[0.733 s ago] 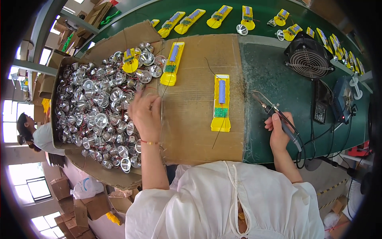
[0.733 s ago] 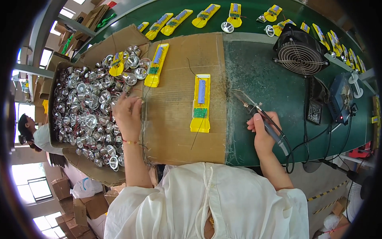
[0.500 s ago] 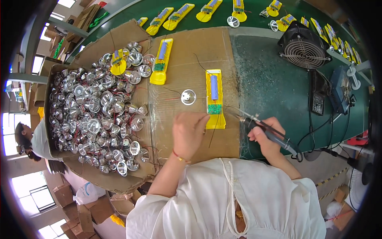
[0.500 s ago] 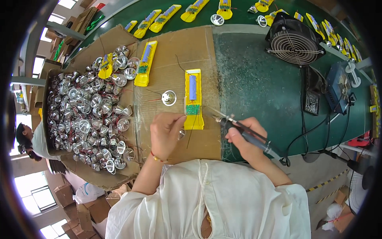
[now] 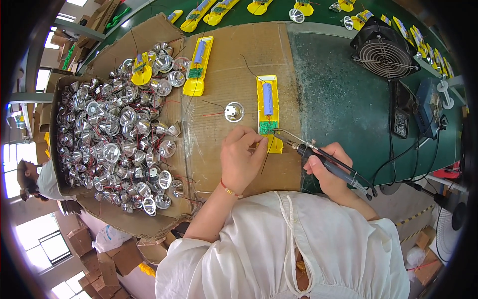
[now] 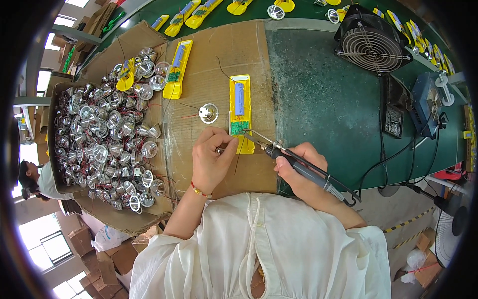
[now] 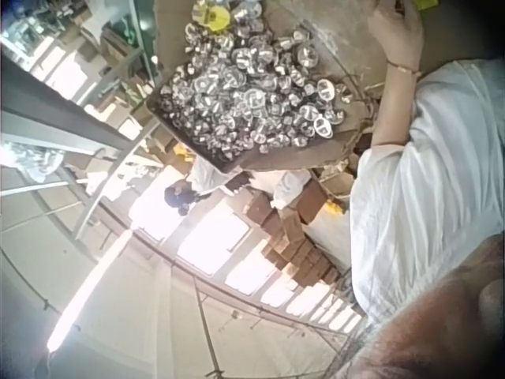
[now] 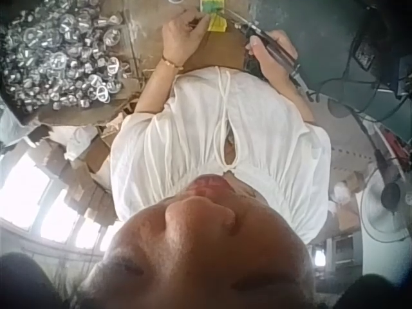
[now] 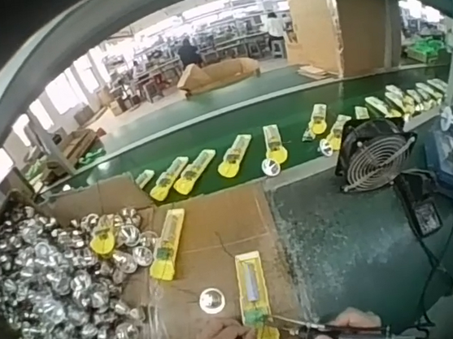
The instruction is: Soldering wires and components onto circuit boards for handheld electronic devices.
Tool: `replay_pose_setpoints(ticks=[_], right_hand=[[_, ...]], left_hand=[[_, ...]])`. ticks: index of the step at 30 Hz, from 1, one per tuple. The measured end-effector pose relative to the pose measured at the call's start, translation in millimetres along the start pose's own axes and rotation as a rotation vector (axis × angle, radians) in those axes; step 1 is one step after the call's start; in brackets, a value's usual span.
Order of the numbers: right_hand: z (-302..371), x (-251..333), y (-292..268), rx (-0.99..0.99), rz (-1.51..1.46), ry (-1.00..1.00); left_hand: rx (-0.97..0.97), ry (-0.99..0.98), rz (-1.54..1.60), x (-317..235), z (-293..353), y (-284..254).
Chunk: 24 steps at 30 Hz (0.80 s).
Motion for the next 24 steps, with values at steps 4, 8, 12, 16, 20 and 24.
replay_pose_setpoints(ticks=[4, 8, 12, 16, 20, 24], right_hand=[[1.8, 1.3, -2.0, -0.085, -0.06, 0.1], [1.5, 11.7, -9.4, -0.192, -0.137, 0.016], [2.5, 10.3, -10.9, -0.18, -0.13, 0.011], [4.0, 10.4, -12.0, -0.172, -0.147, -0.01], [2.6, 9.2, -12.3, -0.183, -0.148, -0.013], [3.1, 6.7, -21.1, -0.212, -0.152, -0.01]], left_hand=[[-0.033, 0.025, -0.005, -0.4, -1.8, 1.6], [-0.021, -0.028, 0.019, -1.4, -4.4, 0.8], [-0.02, -0.009, 0.017, 0.1, -4.1, 0.5], [-0.002, -0.029, 0.008, -2.8, -5.3, -1.1], [-0.124, 0.003, 0.09, -2.5, -8.2, -24.7], [-0.328, -0.143, -0.01, 24.0, -8.4, -84.2]])
Point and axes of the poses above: each hand's wrist, its own z-axis away from the middle knuckle, its own y-axis out of the palm, x = y × z, the point moved 6 cm from there along -z, towards the middle knuckle, and after that the axes turned 15 degrees about -x, right-handed, at the moved point
